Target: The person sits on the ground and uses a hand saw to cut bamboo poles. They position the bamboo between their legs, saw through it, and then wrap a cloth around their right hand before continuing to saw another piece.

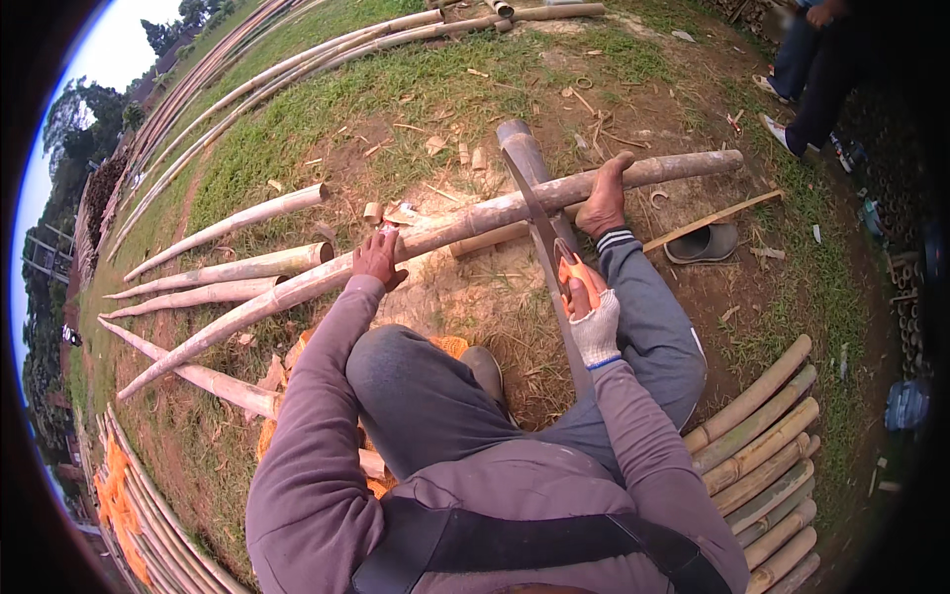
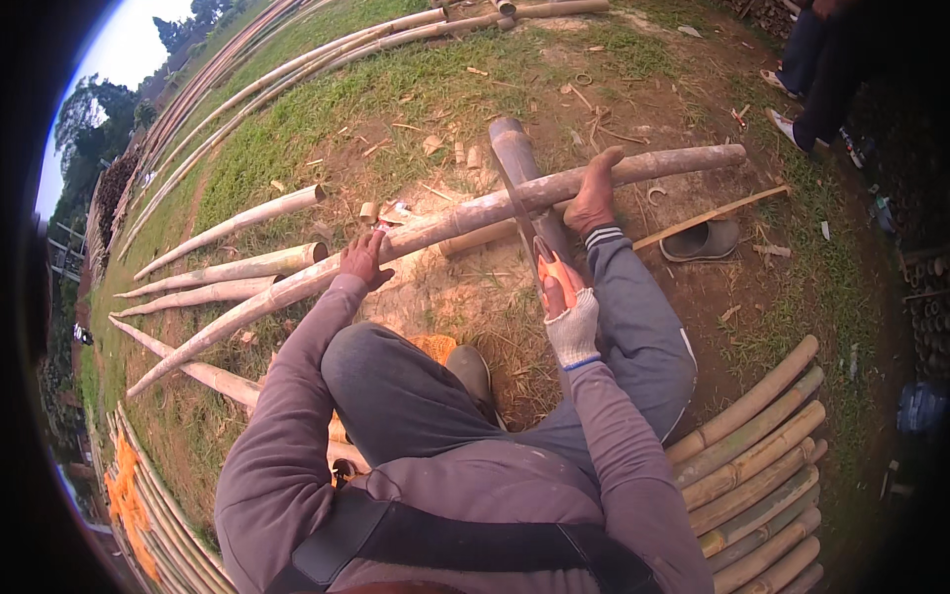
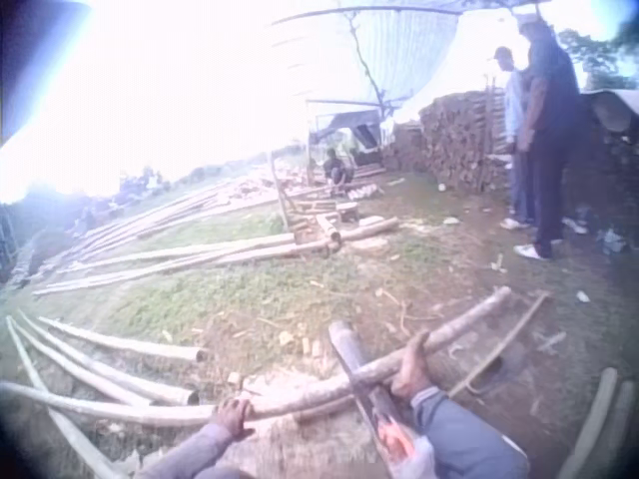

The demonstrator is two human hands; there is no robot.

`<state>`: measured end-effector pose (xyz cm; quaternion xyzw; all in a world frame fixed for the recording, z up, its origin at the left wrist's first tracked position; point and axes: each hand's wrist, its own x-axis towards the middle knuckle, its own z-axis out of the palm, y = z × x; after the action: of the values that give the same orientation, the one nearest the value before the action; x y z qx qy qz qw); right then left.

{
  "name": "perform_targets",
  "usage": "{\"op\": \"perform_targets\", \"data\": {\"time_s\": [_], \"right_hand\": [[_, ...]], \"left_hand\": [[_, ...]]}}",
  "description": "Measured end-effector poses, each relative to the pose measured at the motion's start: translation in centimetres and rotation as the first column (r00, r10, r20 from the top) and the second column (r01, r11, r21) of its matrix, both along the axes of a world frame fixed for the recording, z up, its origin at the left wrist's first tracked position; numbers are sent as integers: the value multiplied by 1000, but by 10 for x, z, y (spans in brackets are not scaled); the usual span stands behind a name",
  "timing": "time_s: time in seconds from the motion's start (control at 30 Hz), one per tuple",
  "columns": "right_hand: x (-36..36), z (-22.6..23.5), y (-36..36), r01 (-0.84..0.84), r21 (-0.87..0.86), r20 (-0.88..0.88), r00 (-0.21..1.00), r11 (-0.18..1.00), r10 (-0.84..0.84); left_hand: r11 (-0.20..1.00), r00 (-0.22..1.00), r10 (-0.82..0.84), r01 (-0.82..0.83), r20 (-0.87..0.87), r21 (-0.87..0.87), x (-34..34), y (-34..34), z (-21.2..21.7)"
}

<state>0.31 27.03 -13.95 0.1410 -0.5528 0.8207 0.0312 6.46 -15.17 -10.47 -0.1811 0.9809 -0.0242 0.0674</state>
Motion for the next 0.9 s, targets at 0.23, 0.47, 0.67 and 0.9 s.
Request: {"op": "perform_targets", "data": {"time_s": [0.23,0.47,0.67,0.9], "right_hand": [[-198,46,-25,-135,-212,581,779,968,236],[-201,2,-24,484,677,-546,836,554,-62],[-205,-3,-31,485,699,-550,834,526,-38],[-208,-8,-29,483,674,-570,822,558,-23]], "left_hand": [[1000,1000,2,-2,-7,31,-37,-4,-23],[991,994,69,-78,89,105,-46,-5,-38],[997,996,63,-66,64,41,-45,-8,-41],[998,998,60,-60,9,24,-43,-9,-47]]}}
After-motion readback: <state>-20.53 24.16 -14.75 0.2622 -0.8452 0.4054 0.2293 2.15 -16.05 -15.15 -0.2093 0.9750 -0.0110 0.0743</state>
